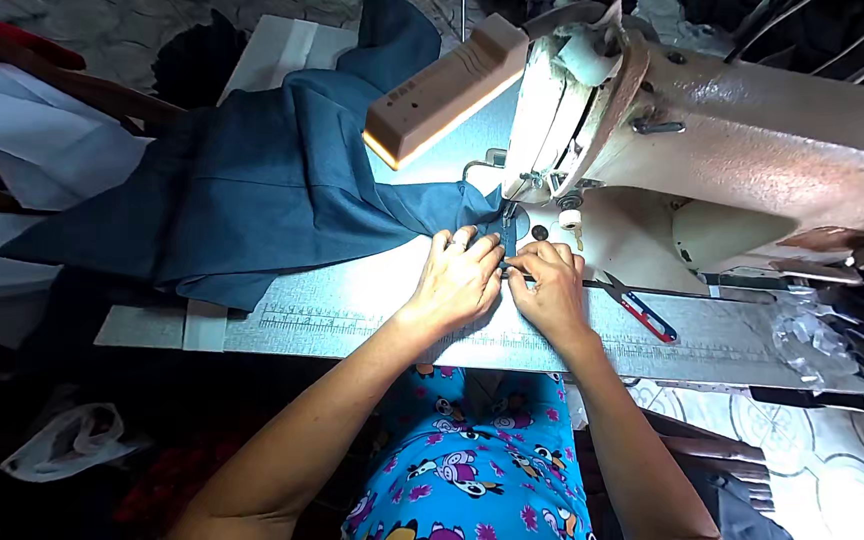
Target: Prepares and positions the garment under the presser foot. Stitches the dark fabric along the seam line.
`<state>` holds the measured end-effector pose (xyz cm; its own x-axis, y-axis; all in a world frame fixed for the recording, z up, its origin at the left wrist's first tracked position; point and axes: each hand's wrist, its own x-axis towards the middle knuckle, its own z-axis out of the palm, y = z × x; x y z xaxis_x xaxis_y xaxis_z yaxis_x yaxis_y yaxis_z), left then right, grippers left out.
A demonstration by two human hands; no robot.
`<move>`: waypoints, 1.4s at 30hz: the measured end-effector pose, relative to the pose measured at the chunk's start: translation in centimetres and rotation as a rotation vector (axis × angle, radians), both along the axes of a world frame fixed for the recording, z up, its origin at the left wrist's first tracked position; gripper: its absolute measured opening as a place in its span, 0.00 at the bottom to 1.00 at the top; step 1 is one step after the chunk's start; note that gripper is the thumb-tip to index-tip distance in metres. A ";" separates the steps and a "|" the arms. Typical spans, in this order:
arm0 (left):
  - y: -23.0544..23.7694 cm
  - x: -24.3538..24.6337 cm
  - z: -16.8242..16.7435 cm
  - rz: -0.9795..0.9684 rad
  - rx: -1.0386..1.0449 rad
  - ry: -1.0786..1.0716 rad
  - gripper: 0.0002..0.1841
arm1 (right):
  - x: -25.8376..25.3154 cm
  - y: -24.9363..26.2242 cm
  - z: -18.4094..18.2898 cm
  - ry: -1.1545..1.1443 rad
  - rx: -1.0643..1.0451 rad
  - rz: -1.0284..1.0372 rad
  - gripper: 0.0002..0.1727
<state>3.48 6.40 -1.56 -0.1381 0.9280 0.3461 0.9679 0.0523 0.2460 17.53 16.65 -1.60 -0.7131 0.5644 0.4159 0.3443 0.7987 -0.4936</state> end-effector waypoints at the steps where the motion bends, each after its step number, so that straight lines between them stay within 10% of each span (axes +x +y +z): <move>1: -0.2 0.1 -0.3 -0.015 0.006 -0.008 0.26 | 0.0 0.2 0.6 -0.002 -0.030 -0.007 0.10; 22: -0.8 0.1 -0.6 -0.053 0.008 -0.090 0.23 | 2.8 1.8 0.3 0.021 -0.211 -0.110 0.08; 29: -0.7 0.2 -0.4 -0.047 0.019 -0.141 0.22 | 4.1 2.8 1.6 0.194 -0.584 -0.068 0.05; 38: 3.2 0.3 2.5 0.011 -0.081 -0.043 0.11 | 3.7 -0.9 2.6 0.309 -0.406 0.023 0.04; 42: 3.0 -0.2 1.1 0.084 0.055 -0.112 0.11 | 7.6 0.2 3.1 -0.053 -0.085 -0.281 0.12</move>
